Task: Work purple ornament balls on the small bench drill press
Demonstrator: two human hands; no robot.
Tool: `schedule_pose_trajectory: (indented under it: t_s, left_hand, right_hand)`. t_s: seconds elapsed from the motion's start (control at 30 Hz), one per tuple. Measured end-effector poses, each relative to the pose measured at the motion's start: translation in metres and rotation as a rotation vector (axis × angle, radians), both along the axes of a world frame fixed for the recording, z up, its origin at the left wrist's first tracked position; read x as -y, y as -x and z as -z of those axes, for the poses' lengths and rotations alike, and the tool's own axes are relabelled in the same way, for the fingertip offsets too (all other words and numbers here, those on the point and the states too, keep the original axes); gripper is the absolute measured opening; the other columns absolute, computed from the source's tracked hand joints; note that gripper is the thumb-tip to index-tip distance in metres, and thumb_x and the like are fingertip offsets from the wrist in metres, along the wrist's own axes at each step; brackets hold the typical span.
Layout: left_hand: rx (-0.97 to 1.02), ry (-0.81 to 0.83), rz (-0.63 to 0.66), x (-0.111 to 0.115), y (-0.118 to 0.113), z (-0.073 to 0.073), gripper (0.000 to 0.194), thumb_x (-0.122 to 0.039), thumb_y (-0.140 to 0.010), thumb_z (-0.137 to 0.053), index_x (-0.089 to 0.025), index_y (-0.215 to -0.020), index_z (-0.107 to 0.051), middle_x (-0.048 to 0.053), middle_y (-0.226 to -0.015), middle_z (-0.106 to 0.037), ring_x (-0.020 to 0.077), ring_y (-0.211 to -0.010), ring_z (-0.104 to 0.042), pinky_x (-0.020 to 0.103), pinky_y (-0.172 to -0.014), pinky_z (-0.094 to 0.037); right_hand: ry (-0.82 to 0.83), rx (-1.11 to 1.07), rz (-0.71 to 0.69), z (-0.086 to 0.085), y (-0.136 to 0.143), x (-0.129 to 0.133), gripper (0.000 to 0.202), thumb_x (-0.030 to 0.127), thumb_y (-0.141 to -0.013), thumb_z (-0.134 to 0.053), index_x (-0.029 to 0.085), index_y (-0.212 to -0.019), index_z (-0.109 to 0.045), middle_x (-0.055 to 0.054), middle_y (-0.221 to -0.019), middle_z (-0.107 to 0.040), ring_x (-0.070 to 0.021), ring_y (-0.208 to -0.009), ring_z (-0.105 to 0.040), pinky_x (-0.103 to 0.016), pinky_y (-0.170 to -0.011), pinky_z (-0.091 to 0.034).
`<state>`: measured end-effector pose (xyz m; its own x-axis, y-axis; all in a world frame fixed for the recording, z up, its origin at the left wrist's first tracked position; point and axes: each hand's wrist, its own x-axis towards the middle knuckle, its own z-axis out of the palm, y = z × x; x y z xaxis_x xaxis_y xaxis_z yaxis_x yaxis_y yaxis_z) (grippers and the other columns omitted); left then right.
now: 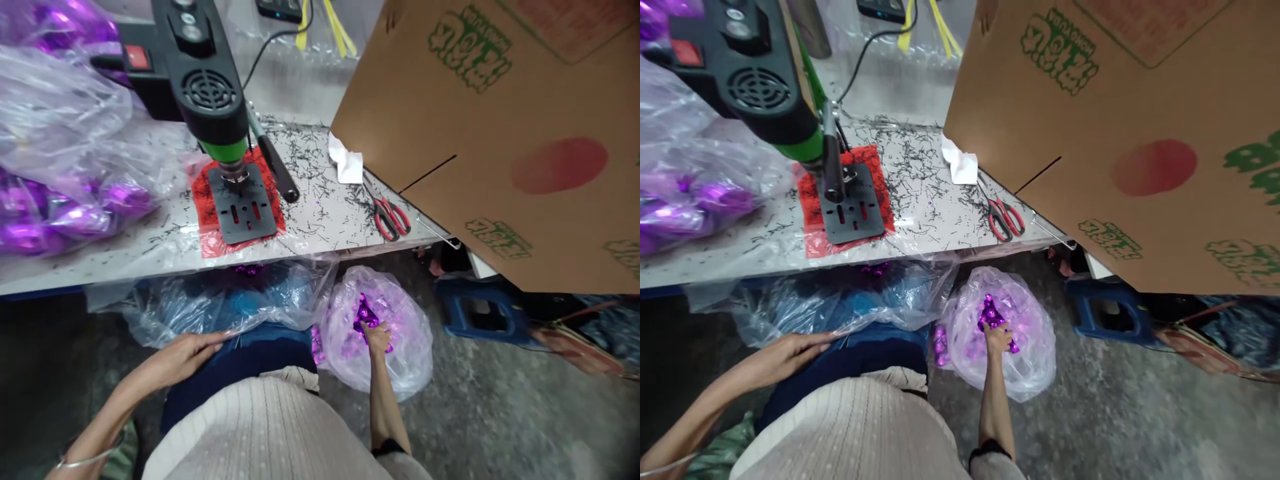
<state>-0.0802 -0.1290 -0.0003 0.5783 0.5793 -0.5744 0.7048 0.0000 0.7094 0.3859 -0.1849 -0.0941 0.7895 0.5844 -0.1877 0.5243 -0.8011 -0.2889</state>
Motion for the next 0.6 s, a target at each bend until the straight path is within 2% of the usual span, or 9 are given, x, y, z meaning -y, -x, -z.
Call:
schedule_pose_trajectory:
  t_s: [0.13,0.2,0.27,0.33,0.37,0.4,0.43,0.53,0.6]
  left_hand:
    - [0.024,0.033,0.023,-0.007,0.000,-0.025,0.043,-0.042,-0.093,-0.041,-0.032,-0.129,-0.061,0.000,-0.104,-0.075,0.0174,-0.084,-0.071,0.023,-0.078,-0.052]
    - [0.030,0.021,-0.024,-0.012,0.000,-0.031,0.042,-0.047,-0.094,-0.043,-0.032,-0.128,-0.063,0.000,-0.106,-0.075,0.0177,-0.087,-0.071,0.024,-0.083,-0.051]
    - [0.003,-0.029,-0.137,-0.018,0.003,-0.028,0.045,-0.053,-0.095,-0.041,-0.029,-0.126,-0.064,0.001,-0.104,-0.075,0.0184,-0.087,-0.071,0.026,-0.084,-0.052]
    - [-0.104,-0.175,-0.296,-0.026,0.008,-0.015,0.051,-0.053,-0.097,-0.033,-0.025,-0.129,-0.062,0.003,-0.097,-0.076,0.0199,-0.082,-0.071,0.029,-0.079,-0.054]
    - [-0.195,-0.321,-0.364,-0.031,0.012,-0.006,0.053,-0.052,-0.098,-0.032,-0.021,-0.130,-0.061,0.005,-0.100,-0.075,0.0222,-0.087,-0.071,0.032,-0.082,-0.054]
    - [-0.294,-0.502,-0.387,-0.035,0.015,0.004,0.053,-0.051,-0.097,-0.036,-0.017,-0.129,-0.062,0.010,-0.109,-0.073,0.0264,-0.098,-0.068,0.037,-0.090,-0.052]
    - [-0.368,-0.626,-0.342,-0.040,0.018,0.016,0.054,-0.050,-0.096,-0.040,-0.014,-0.129,-0.061,0.015,-0.119,-0.069,0.0312,-0.110,-0.064,0.043,-0.097,-0.048]
    - [-0.357,-0.651,-0.259,-0.049,0.019,0.049,0.047,-0.045,-0.085,-0.062,-0.019,-0.124,-0.065,0.015,-0.130,-0.063,0.0342,-0.124,-0.055,0.047,-0.108,-0.040]
    - [-0.339,-0.629,-0.214,-0.050,0.015,0.066,0.035,-0.038,-0.081,-0.068,-0.022,-0.113,-0.071,0.012,-0.121,-0.068,0.0330,-0.121,-0.057,0.048,-0.109,-0.038]
  right_hand:
    - [-0.234,0.085,-0.204,-0.011,0.021,-0.031,0.037,0.036,-0.094,-0.059,0.018,-0.125,-0.056,-0.009,-0.127,-0.059,-0.0231,-0.108,-0.062,-0.045,-0.090,-0.054]
    - [-0.377,0.084,-0.393,-0.021,0.047,-0.057,0.038,0.039,-0.097,-0.052,0.015,-0.127,-0.055,-0.015,-0.132,-0.055,-0.0265,-0.117,-0.057,-0.048,-0.096,-0.050]
    - [-0.481,0.041,-0.636,-0.033,0.080,-0.083,0.043,0.044,-0.098,-0.044,0.013,-0.125,-0.057,-0.018,-0.131,-0.055,-0.0274,-0.123,-0.054,-0.046,-0.100,-0.047]
    - [-0.525,-0.015,-0.891,-0.044,0.117,-0.107,0.042,0.051,-0.095,-0.048,0.017,-0.116,-0.063,-0.014,-0.120,-0.063,-0.0249,-0.114,-0.060,-0.041,-0.096,-0.048]
    - [-0.529,-0.033,-1.000,-0.048,0.133,-0.117,0.040,0.053,-0.092,-0.053,0.019,-0.111,-0.065,-0.012,-0.111,-0.067,-0.0236,-0.107,-0.063,-0.038,-0.092,-0.050]
    - [-0.526,-0.037,-1.082,-0.051,0.148,-0.125,0.039,0.053,-0.090,-0.056,0.019,-0.106,-0.067,-0.010,-0.102,-0.070,-0.0228,-0.100,-0.064,-0.036,-0.088,-0.050]
    - [-0.522,-0.026,-1.132,-0.054,0.160,-0.131,0.038,0.052,-0.091,-0.056,0.018,-0.102,-0.067,-0.010,-0.096,-0.070,-0.0230,-0.096,-0.065,-0.036,-0.086,-0.049]
    - [-0.485,0.042,-1.168,-0.062,0.175,-0.137,0.034,0.042,-0.098,-0.047,0.015,-0.093,-0.067,-0.011,-0.082,-0.070,-0.0223,-0.083,-0.066,-0.035,-0.080,-0.045]
    - [-0.442,0.089,-1.154,-0.068,0.170,-0.133,0.036,0.038,-0.100,-0.043,0.014,-0.089,-0.067,-0.011,-0.078,-0.069,-0.0216,-0.077,-0.065,-0.034,-0.077,-0.043]
